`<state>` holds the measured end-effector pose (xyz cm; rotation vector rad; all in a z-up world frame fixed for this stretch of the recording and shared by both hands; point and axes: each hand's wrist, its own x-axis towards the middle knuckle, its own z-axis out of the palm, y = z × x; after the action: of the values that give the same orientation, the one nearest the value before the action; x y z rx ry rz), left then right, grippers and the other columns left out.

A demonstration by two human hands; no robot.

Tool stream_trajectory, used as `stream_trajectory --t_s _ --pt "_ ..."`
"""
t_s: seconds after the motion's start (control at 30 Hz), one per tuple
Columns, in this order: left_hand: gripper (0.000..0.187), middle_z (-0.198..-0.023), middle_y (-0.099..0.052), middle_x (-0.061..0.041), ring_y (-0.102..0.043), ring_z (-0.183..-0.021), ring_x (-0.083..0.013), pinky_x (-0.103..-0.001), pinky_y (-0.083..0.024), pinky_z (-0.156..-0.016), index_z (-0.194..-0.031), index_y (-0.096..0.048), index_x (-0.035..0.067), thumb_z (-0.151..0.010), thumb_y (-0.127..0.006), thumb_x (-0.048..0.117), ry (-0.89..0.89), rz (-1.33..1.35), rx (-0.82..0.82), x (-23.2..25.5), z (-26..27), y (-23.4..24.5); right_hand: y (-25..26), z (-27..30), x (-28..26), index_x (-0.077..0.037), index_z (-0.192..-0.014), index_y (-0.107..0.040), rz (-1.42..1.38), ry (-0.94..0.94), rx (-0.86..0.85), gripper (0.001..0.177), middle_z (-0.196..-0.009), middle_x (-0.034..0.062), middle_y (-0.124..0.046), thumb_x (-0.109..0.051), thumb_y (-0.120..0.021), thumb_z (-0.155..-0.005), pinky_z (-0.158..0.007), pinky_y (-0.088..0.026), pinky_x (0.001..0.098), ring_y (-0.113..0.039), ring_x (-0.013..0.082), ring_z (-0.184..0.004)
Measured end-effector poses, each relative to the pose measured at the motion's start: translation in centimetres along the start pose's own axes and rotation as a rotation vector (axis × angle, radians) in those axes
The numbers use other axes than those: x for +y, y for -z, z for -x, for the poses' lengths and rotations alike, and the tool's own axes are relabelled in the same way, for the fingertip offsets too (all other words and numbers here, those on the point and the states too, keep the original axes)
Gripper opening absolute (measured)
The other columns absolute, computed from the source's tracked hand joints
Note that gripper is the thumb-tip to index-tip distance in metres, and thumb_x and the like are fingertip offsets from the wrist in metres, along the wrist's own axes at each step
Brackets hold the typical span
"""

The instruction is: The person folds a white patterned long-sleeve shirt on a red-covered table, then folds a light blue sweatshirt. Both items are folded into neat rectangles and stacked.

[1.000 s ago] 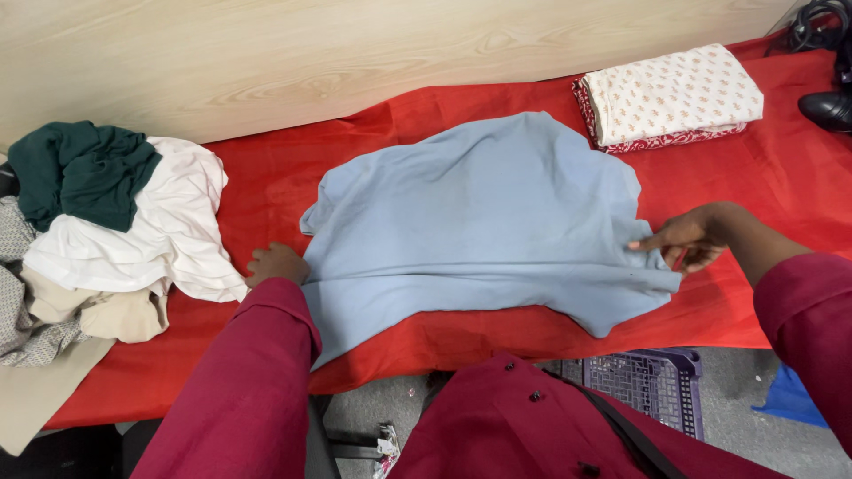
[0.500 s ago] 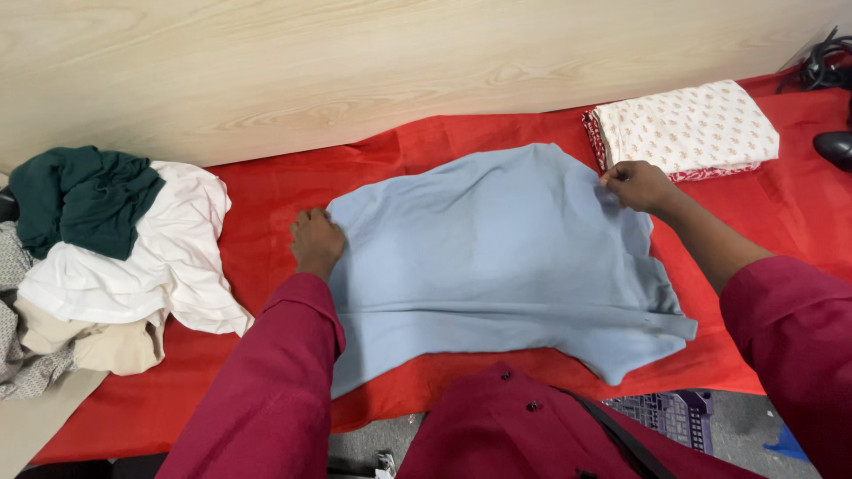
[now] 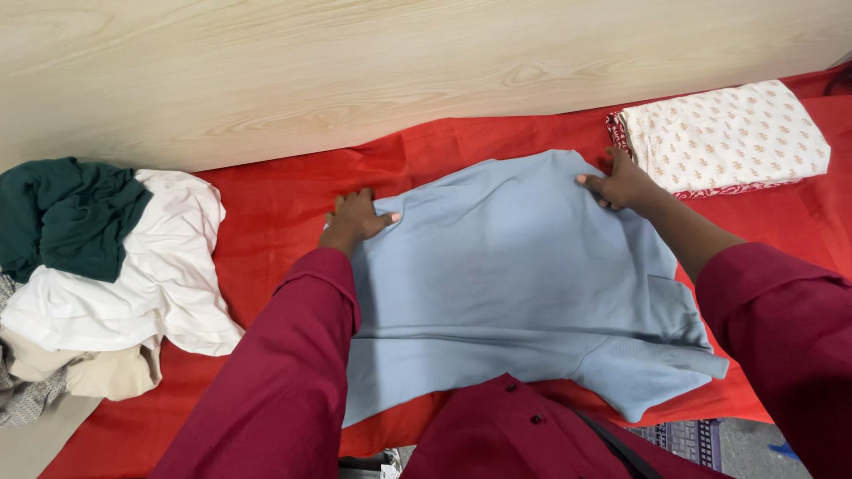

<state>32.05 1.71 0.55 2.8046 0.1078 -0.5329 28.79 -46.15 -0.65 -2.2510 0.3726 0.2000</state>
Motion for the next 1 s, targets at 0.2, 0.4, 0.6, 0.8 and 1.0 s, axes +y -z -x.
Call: stream_trajectory --t_s 0.2,0.4,0.6,0.8,1.0 --pt "0.083 -0.145 -0.058 -0.012 -0.052 -0.136 -0.0311 -0.052 -0.042 -0.111 -0.145 -0.054 0.014 -0.076 -0.085 0.048 -0.195 -0.079 -0.278 -0.2 -1.6 1.3 -0.5 -0.7 -1.0 0.004 -0.138 -0.058 0.061 -0.087 -0.212 0.066 -0.079 0.0093 -0.064 -0.030 -0.079 -0.086 -0.051 -0.044 0.0295 -0.056 0.0122 -0.059" --pt "0.048 -0.122 -0.071 -0.015 -0.068 -0.117 -0.0333 -0.049 -0.050 -0.099 -0.128 -0.063 0.009 -0.089 -0.077 0.033 -0.299 0.157 0.110 -1.4 -0.9 1.8 0.5 1.1 -2.3 -0.001 -0.121 -0.057 -0.335 -0.018 0.077 0.033 -0.080 0.0039 -0.068 -0.007 -0.066 -0.090 -0.056 -0.052 0.0310 -0.067 0.0137 -0.064" --pt "0.014 -0.110 -0.062 -0.012 -0.059 -0.107 -0.0347 -0.053 -0.043 -0.086 -0.101 -0.063 0.009 -0.093 -0.071 0.017 -0.584 -0.035 0.819 -3.0 4.1 1.3 -1.6 6.4 -0.1 0.006 -0.123 -0.055 -0.116 0.728 0.604 0.029 -0.114 0.0209 -0.054 0.011 -0.059 -0.095 -0.087 -0.056 0.0355 -0.062 0.0293 -0.103" --pt "0.036 -0.119 -0.060 -0.013 -0.056 -0.117 -0.0341 -0.052 -0.045 -0.090 -0.100 -0.069 0.009 -0.080 -0.074 0.038 -0.516 -0.144 0.211 -5.0 8.1 -0.8 -2.7 13.7 3.6 -0.005 -0.089 -0.069 0.273 0.657 0.391 0.024 -0.121 0.0142 -0.062 0.010 -0.057 -0.076 -0.088 -0.054 0.0432 -0.063 0.0314 -0.111" --pt "0.049 -0.139 -0.062 -0.018 -0.060 -0.125 -0.0374 -0.053 -0.052 -0.095 -0.129 -0.063 0.004 -0.099 -0.065 0.043 -0.224 -0.008 0.195 -3.7 6.8 -1.0 -1.9 15.5 2.6 -0.012 -0.101 -0.075 0.409 0.208 0.300 0.019 -0.123 0.0013 -0.070 -0.007 -0.058 -0.095 -0.094 -0.054 0.0452 -0.067 0.0299 -0.113"
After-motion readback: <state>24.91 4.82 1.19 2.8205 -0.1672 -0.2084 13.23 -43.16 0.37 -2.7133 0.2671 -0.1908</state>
